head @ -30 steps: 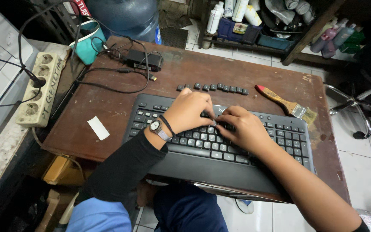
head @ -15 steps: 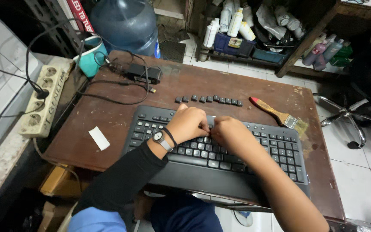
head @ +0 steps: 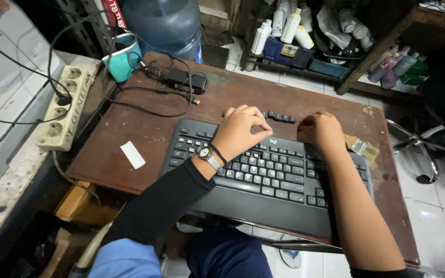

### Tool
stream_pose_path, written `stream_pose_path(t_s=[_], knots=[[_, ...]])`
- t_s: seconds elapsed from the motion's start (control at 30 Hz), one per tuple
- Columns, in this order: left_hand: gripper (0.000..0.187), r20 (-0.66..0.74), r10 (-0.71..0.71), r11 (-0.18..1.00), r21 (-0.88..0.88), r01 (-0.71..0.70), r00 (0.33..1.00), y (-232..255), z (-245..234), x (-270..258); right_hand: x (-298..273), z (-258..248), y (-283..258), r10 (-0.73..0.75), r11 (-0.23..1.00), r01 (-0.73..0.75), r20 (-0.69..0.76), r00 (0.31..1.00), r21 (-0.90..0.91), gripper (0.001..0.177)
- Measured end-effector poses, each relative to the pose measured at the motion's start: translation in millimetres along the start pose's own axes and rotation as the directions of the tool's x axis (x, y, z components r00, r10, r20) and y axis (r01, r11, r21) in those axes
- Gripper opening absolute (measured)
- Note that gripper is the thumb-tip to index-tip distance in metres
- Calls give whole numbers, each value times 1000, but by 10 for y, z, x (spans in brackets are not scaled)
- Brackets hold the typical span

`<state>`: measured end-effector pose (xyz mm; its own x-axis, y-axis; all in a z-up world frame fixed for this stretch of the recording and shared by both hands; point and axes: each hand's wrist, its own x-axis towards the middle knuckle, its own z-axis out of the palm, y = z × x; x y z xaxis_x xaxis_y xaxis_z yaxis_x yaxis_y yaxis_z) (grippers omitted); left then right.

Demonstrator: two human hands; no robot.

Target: The person removes individual keyboard keycaps, brushes each one with a paintbrush, and places them back onto the keyboard. The process is repeated for multiple keycaps throughout the clip.

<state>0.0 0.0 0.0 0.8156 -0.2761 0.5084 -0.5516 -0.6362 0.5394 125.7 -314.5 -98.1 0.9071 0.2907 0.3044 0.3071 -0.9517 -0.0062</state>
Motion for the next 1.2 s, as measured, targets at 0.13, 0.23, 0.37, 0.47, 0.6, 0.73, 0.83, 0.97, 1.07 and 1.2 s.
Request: stream_pose_path(t_s=[0.13, 0.23, 0.37, 0.47, 0.6, 0.73, 0.83, 0.97, 1.07, 1.2], knots=[[11, 12, 61, 995, -79, -60, 998, -30, 115, -16, -265, -695, -447, -67, 995, 78, -154, 986, 62, 24], [30, 15, -23, 926, -376, 27, 1000, 62, 146, -9, -430, -1258, -895, -154, 845, 281, -296, 943, 454, 30], [41, 192, -103, 629, -747, 214, 976, 93, 221, -10, -518, -1467, -1100, -248, 742, 406, -345, 905, 533, 33], [43, 236, -95, 432, -865, 254, 967, 108, 230, -5, -538, -1492, -1116, -245, 699, 424, -364, 898, 576, 31], [40, 258, -91, 347, -897, 274, 962, -5, 400, 12, -563, -1497, -1134, -274, 662, 471, -396, 876, 583, 32], [39, 238, -76, 383, -890, 248, 968, 81, 162, 50, -530, -1920, -917, -282, 701, 349, -208, 937, 622, 60], [34, 271, -29, 518, -819, 246, 962, 22, 94, 53, -470, -1502, -114, 92, 995, -90, -62, 994, 45, 74], [39, 208, 27, 492, -854, 168, 978, 13, 62, 66, -332, -917, 572, 456, 890, -392, 487, 745, -233, 76], [35, 187, 49, 524, -841, 134, 981, -30, 130, 77, -354, -950, 519, 464, 886, -411, 442, 768, -216, 57], [33, 195, 28, 482, -862, 157, 980, -26, 136, 91, -388, -862, 651, 179, 959, -105, -275, 945, 263, 30]])
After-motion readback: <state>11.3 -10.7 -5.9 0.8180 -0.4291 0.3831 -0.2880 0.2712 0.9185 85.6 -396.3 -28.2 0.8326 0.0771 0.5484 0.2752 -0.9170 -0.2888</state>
